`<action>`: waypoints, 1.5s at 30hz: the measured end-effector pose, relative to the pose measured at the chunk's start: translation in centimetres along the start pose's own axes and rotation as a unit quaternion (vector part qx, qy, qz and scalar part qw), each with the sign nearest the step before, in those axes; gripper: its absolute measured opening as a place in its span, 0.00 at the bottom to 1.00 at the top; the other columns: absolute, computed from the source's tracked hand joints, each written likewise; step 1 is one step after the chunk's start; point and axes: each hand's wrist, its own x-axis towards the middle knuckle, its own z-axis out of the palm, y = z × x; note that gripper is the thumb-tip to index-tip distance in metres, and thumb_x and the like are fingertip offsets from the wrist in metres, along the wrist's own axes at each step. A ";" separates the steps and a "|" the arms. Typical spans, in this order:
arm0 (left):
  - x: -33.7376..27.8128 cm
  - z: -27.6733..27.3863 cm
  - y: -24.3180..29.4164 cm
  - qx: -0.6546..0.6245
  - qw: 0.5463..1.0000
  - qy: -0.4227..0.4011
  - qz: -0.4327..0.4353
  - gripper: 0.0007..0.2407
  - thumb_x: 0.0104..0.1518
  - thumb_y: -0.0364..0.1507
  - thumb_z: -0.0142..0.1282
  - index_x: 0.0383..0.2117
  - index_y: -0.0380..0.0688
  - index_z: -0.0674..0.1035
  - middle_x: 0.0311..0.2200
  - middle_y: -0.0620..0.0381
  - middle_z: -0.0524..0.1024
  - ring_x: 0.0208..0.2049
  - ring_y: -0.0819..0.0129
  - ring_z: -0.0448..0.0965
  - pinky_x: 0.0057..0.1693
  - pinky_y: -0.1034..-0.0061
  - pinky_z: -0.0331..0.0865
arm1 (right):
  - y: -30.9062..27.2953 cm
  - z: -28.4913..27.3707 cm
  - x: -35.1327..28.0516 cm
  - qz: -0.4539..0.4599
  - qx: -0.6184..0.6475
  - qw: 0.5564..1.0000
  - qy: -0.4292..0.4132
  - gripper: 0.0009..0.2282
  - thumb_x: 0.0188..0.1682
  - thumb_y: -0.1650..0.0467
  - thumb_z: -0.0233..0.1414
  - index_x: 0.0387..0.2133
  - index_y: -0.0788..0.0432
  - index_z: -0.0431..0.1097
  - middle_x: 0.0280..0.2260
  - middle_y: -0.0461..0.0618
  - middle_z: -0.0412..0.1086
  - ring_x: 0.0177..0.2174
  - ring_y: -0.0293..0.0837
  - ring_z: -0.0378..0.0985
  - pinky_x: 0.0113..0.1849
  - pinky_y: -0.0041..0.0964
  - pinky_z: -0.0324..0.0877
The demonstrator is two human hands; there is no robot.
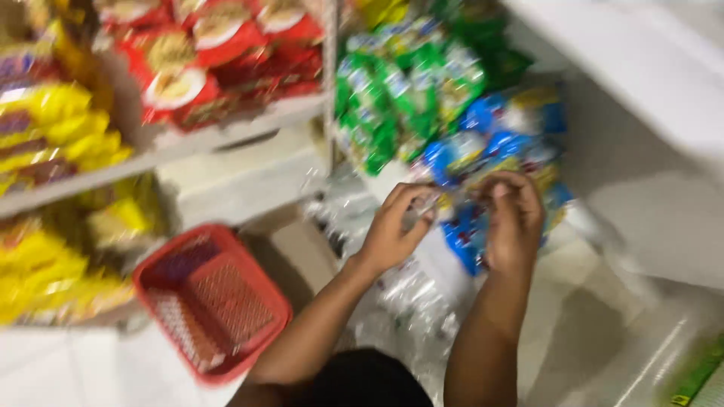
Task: The person organizes shelves in a store by taking snack packets from a box and placing them onto a shelf, and then moving blue sandals between plastic bins on the floor.
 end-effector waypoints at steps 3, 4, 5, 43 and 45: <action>-8.0 -4.4 -3.9 -0.016 0.991 0.031 -0.131 0.17 0.58 0.21 0.57 0.54 0.40 0.73 0.41 0.56 0.75 0.42 0.68 0.75 0.51 0.75 0.69 | 5.6 3.7 -4.4 0.044 0.074 0.979 -0.184 0.05 0.56 0.72 0.54 0.42 0.60 0.69 0.39 0.48 0.71 0.39 0.40 0.74 0.45 0.35 0.71; -10.8 -5.9 -5.0 0.026 0.984 0.056 -0.167 0.17 0.56 0.22 0.60 0.52 0.40 0.72 0.41 0.58 0.75 0.40 0.71 0.74 0.47 0.76 0.69 | 7.5 5.0 -5.8 0.103 0.028 0.975 -0.197 0.06 0.55 0.72 0.53 0.43 0.61 0.70 0.37 0.48 0.72 0.38 0.39 0.74 0.43 0.35 0.70; -13.6 -7.5 -6.0 -0.004 0.974 0.058 -0.218 0.16 0.56 0.21 0.56 0.51 0.40 0.74 0.39 0.59 0.75 0.40 0.73 0.74 0.46 0.77 0.69 | 9.2 6.0 -7.6 0.163 -0.022 0.964 -0.207 0.08 0.54 0.72 0.53 0.43 0.63 0.70 0.36 0.48 0.72 0.36 0.38 0.74 0.40 0.34 0.69; -41.0 -15.3 8.5 0.230 0.516 0.720 -0.403 0.10 0.61 0.30 0.55 0.45 0.41 0.79 0.33 0.58 0.82 0.35 0.73 0.79 0.44 0.75 0.72 | 27.9 38.3 -29.0 0.344 -0.024 0.596 -0.725 0.09 0.53 0.71 0.51 0.43 0.64 0.71 0.30 0.48 0.73 0.30 0.38 0.74 0.34 0.33 0.71; -41.7 -14.1 8.6 0.234 0.485 0.739 -0.404 0.10 0.60 0.30 0.55 0.44 0.42 0.79 0.32 0.58 0.82 0.34 0.73 0.79 0.45 0.75 0.73 | 26.7 38.1 -31.3 0.341 -0.025 0.553 -0.759 0.09 0.53 0.71 0.51 0.42 0.64 0.72 0.30 0.47 0.73 0.30 0.37 0.74 0.35 0.33 0.71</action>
